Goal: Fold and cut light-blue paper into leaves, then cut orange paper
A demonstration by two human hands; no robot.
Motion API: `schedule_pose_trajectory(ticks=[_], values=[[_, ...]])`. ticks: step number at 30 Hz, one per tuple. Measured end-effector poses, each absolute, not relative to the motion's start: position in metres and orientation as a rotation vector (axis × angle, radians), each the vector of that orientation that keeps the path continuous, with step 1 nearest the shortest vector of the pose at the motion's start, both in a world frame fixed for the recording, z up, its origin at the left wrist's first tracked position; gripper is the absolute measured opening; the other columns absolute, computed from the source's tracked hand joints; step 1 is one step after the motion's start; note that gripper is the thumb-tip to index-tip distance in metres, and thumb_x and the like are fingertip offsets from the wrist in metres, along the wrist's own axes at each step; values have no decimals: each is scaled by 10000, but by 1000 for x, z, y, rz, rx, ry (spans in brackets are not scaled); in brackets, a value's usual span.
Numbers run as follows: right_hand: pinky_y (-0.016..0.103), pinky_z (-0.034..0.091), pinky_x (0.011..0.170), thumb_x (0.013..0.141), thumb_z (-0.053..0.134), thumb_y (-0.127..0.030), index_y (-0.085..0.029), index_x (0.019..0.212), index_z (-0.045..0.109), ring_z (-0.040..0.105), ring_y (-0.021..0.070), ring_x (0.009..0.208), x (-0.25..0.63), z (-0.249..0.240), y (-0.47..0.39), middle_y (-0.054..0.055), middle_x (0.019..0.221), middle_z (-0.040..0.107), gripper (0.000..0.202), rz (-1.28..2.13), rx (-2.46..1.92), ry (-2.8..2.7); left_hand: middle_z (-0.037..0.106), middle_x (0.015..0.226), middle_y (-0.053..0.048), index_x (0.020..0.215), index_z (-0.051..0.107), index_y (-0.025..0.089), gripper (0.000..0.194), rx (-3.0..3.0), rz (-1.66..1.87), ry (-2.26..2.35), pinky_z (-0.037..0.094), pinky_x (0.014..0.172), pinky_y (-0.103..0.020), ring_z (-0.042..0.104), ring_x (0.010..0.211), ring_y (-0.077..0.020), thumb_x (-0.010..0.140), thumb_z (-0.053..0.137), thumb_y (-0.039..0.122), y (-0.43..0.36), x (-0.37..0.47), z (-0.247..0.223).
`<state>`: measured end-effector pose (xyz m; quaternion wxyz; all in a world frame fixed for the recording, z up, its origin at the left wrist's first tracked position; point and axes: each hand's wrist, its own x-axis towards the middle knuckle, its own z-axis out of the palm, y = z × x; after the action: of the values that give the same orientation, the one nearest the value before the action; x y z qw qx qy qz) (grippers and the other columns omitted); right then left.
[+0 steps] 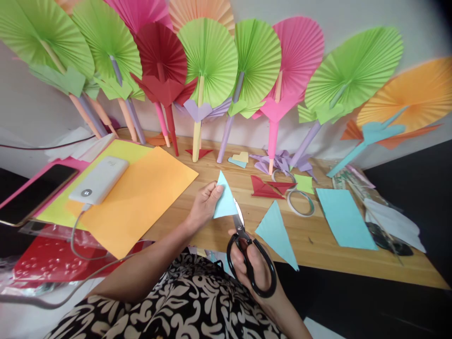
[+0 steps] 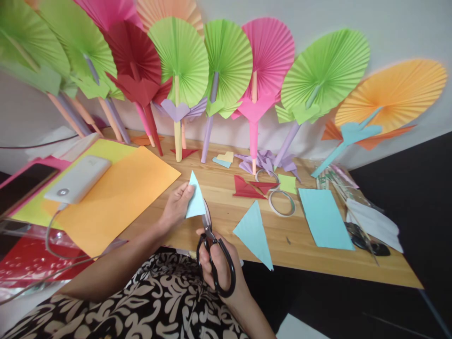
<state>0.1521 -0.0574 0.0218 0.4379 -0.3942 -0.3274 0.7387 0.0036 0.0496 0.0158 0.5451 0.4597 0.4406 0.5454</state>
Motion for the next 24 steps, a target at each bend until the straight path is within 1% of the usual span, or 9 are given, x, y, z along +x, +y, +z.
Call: schedule_pose_trajectory(ticks=[7, 12, 18, 21, 24], values=[[154, 207, 361, 877, 600, -567, -219, 1111, 624, 260, 66, 489, 156, 13, -54, -45, 655, 419, 420, 1905, -915, -725, 340, 588, 67, 661, 420, 186, 578, 1102, 1307, 1048, 240, 443, -198, 288, 500, -65, 786, 590, 725, 49, 4, 14], [167, 265, 376, 869, 603, -555, -221, 1111, 642, 299, 83, 515, 158, 7, -51, -25, 683, 443, 414, 1934, -800, -706, 329, 567, 69, 635, 408, 189, 598, 1134, 1297, 1045, 232, 435, -199, 285, 490, -63, 759, 602, 741, 49, 4, 15], [169, 266, 385, 876, 597, -539, -209, 1105, 647, 316, 86, 524, 157, 10, -50, -19, 684, 448, 405, 1929, -831, -685, 404, 589, 47, 649, 443, 187, 563, 1175, 1279, 1061, 281, 452, -205, 346, 511, -77, 794, 578, 714, 48, 5, 12], [172, 263, 378, 867, 601, -551, -219, 1095, 626, 315, 82, 504, 156, 9, -48, -22, 685, 460, 404, 1938, -824, -658, 385, 581, 52, 647, 440, 187, 561, 1194, 1261, 1034, 274, 452, -206, 328, 502, -73, 797, 578, 710, 47, 6, 12], [174, 253, 362, 854, 611, -564, -235, 1117, 580, 296, 83, 482, 154, 10, -45, -31, 670, 471, 423, 1926, -809, -642, 393, 579, 51, 668, 449, 188, 555, 1166, 1225, 1009, 280, 453, -206, 342, 496, -76, 802, 571, 712, 46, 7, 12]])
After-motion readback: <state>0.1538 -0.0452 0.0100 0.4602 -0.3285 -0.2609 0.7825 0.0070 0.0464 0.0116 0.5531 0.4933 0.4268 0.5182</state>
